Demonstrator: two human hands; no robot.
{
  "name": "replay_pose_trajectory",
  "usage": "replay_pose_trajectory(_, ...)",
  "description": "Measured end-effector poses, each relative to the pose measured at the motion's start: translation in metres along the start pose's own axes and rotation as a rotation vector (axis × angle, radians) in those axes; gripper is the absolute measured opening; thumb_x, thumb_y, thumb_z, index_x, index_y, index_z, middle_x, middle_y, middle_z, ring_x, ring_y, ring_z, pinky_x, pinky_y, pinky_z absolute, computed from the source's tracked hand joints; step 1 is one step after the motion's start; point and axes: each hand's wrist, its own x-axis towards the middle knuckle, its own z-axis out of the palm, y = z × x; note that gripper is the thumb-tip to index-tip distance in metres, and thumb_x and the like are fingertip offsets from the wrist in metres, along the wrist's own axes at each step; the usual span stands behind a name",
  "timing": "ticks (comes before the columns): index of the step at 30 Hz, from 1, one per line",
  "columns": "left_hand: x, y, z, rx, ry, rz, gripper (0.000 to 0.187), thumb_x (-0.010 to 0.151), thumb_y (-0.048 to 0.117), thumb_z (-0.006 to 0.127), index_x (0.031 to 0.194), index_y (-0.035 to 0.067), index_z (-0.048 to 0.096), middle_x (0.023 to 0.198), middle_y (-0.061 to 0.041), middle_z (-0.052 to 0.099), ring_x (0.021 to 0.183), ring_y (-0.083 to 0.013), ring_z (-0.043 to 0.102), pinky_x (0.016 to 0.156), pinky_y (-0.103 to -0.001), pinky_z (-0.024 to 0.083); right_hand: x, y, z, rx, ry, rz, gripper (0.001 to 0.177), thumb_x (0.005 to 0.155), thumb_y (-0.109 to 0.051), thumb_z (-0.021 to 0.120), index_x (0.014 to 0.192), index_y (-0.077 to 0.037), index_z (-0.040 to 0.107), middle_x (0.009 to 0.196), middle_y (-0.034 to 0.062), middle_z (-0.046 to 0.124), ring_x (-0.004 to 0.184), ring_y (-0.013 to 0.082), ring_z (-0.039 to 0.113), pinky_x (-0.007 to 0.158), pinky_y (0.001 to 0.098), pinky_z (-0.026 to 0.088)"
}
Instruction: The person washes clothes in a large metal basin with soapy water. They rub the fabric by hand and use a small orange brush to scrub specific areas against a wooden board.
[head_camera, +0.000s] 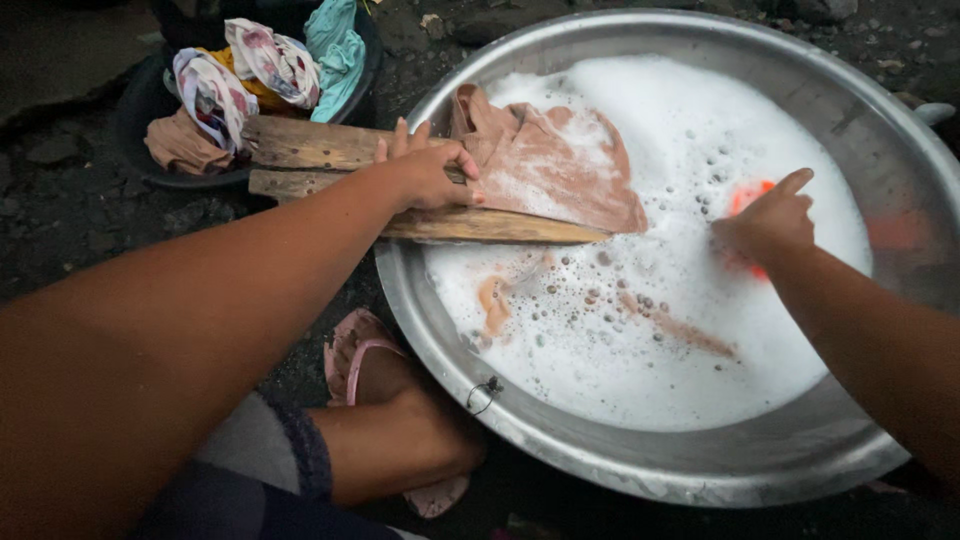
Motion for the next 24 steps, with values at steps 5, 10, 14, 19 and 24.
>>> replay_pose_trajectory(5, -0.008, 0.008, -0.007, 0.050, 0.015, -0.005, 0.051, 0.068, 0.068, 0.080, 0.114, 0.048, 0.068, 0.168, -0.009, 0.017, 0.156, -0.0401, -0.003, 0.119, -0.066, 0.001, 0.038, -0.011, -0.008, 0.069, 0.072, -0.143, 0.094, 0.080, -0.039, 0.091, 0.143, 0.010, 0.041, 0.128, 0.0312, 0.063, 0.103, 0.0380, 0.071, 0.081, 0.0439, 0.060)
replay_pose_trajectory(10, -0.013, 0.020, -0.040, 0.236, -0.131, -0.038, 0.062, 0.059, 0.075, 0.079, 0.112, 0.045, 0.070, 0.148, -0.005, 0.054, 0.147, -0.0331, 0.036, 0.118, -0.059, 0.027, 0.021, -0.072, 0.015, 0.375, -0.095, -0.278, 0.069, 0.083, -0.035, 0.083, 0.132, -0.002, 0.047, 0.118, 0.0235, 0.066, 0.094, 0.0330, 0.072, 0.073, 0.0459, 0.062)
replay_pose_trajectory(14, -0.010, 0.013, -0.030, 0.203, -0.117, -0.061, 0.065, 0.059, 0.078, 0.081, 0.110, 0.039, 0.070, 0.145, -0.008, 0.049, 0.145, -0.0338, 0.035, 0.119, -0.061, 0.021, -0.043, -0.147, 0.062, 0.409, -0.208, -0.559, 0.079, 0.079, -0.039, 0.084, 0.141, -0.011, 0.043, 0.123, 0.0213, 0.065, 0.102, 0.0351, 0.070, 0.081, 0.0475, 0.061)
replay_pose_trajectory(19, 0.007, -0.009, -0.004, 0.126, -0.010, 0.005, 0.070, 0.058, 0.080, 0.078, 0.115, 0.040, 0.065, 0.146, -0.008, 0.046, 0.148, -0.0334, 0.025, 0.122, -0.064, 0.003, -0.112, -0.181, 0.116, 0.297, 0.060, -0.972, 0.103, 0.077, -0.040, 0.087, 0.156, -0.007, 0.028, 0.129, 0.0307, 0.062, 0.118, 0.0485, 0.060, 0.101, 0.0549, 0.048)
replay_pose_trajectory(24, 0.011, -0.012, 0.002, 0.081, -0.006, -0.009, 0.077, 0.054, 0.077, 0.082, 0.116, 0.035, 0.064, 0.145, -0.007, 0.045, 0.148, -0.0320, 0.021, 0.123, -0.062, -0.003, -0.057, -0.116, 0.092, 0.198, -0.291, -0.558, 0.090, 0.077, -0.041, 0.074, 0.153, -0.012, 0.037, 0.118, 0.0246, 0.075, 0.106, 0.0404, 0.075, 0.091, 0.0507, 0.059)
